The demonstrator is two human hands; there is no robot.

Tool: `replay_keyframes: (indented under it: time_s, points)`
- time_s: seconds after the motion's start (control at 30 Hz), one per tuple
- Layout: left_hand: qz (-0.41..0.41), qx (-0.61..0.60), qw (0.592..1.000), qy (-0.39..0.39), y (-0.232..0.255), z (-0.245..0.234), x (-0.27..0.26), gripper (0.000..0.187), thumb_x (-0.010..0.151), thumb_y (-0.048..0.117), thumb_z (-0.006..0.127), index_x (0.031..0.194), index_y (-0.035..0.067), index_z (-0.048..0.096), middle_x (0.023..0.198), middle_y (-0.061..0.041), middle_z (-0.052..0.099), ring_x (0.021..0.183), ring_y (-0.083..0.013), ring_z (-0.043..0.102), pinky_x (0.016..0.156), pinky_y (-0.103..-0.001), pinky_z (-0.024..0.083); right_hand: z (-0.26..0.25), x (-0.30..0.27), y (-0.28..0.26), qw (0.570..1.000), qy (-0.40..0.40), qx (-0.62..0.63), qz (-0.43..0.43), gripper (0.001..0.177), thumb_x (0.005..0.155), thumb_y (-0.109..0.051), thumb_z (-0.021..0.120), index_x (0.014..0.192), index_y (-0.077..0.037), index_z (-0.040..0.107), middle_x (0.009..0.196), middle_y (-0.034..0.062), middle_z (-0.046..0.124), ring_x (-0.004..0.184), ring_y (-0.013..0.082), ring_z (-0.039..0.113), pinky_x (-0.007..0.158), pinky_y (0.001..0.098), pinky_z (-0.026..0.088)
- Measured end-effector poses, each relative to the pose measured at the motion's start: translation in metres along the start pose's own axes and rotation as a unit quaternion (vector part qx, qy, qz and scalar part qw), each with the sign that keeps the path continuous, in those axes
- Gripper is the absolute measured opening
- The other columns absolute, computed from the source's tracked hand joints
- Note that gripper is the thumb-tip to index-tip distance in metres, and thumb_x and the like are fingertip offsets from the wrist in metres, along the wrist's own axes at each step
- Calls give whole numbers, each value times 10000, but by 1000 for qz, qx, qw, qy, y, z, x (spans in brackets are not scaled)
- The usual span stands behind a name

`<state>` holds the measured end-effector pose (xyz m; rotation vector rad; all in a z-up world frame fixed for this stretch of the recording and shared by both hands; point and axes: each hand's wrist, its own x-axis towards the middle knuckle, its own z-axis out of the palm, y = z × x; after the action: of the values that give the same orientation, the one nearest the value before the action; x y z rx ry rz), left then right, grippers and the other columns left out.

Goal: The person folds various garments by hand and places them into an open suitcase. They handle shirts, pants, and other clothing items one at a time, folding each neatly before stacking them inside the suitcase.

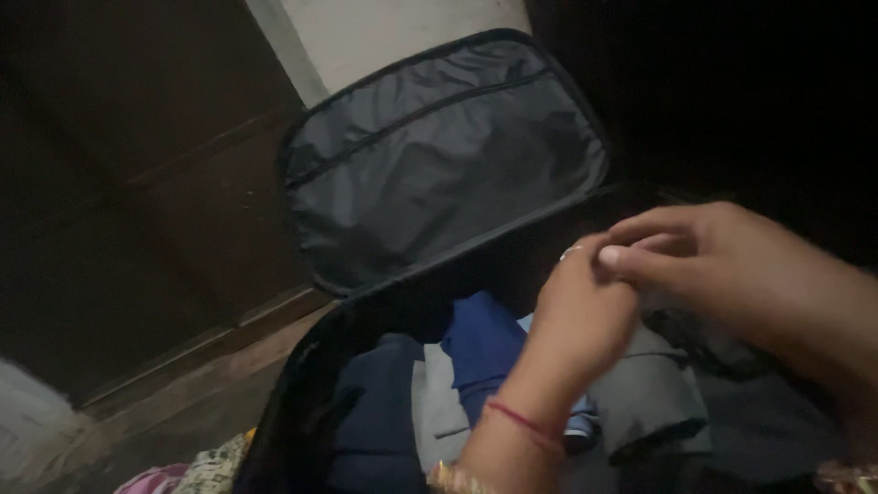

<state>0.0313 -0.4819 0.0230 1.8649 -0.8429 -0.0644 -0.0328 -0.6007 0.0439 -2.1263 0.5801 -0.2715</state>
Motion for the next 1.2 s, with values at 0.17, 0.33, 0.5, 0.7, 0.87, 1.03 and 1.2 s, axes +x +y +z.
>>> replay_keyframes:
  time_s: [0.17, 0.33, 0.5, 0.7, 0.87, 1.03, 1.2]
  points:
    - [-192, -124, 971, -71, -55, 18, 35, 458, 946, 245, 555, 1319, -10, 632, 1272, -219, 689, 1214, -337, 661, 973, -414, 525, 10, 4, 9, 999, -13, 15, 28, 549, 907, -407, 707, 1366, -105, 694, 1206, 174, 780, 1169, 324, 730, 1015, 472, 563]
    - [-225, 5, 966, -130, -100, 47, 58, 514, 1025, 365, 489, 1405, 26, 556, 1393, -209, 581, 1319, -366, 536, 1051, -494, 452, 14, 12, 13, 998, 2, -15, 65, 517, 947, -336, 689, 1406, -100, 658, 1257, 228, 751, 1210, 380, 699, 1009, 531, 545]
    - [-280, 98, 946, -134, -115, 63, 61, 501, 994, 379, 448, 1323, 39, 615, 1347, -220, 646, 1283, -350, 618, 1034, -463, 482, 17, 16, 13, 997, -6, -22, 76, 508, 949, -327, 683, 1402, -98, 659, 1267, 230, 742, 1228, 391, 684, 1017, 560, 524]
    - [-384, 182, 892, -153, -124, 63, 35, 685, 913, 421, 701, 1449, 42, 504, 1482, -218, 493, 1383, -402, 478, 1125, -454, 422, 24, 20, 12, 997, -6, -16, 79, 512, 934, -308, 694, 1393, -85, 660, 1265, 248, 724, 1212, 407, 695, 981, 562, 566]
    - [-421, 142, 888, -121, -129, 67, 31, 785, 907, 404, 727, 1512, 24, 400, 1541, -216, 377, 1377, -401, 503, 1103, -450, 478, 32, 21, 3, 995, -2, -58, 82, 514, 950, -317, 686, 1406, -85, 637, 1269, 259, 704, 1199, 412, 688, 969, 564, 566]
    - [-418, 119, 897, -80, -145, 72, 32, 847, 930, 445, 706, 1521, -35, 335, 1506, -251, 434, 1335, -399, 550, 1092, -450, 485, 30, 17, 1, 996, -9, -54, 65, 517, 937, -322, 686, 1399, -93, 651, 1275, 256, 716, 1194, 409, 706, 975, 555, 571]
    - [-437, 8, 897, -58, -162, 75, 35, 756, 932, 377, 679, 1463, -64, 371, 1382, -233, 610, 1248, -346, 653, 1078, -382, 500, 32, 16, -5, 996, -12, -49, 69, 528, 945, -326, 682, 1415, -91, 626, 1288, 268, 686, 1197, 442, 683, 945, 595, 564]
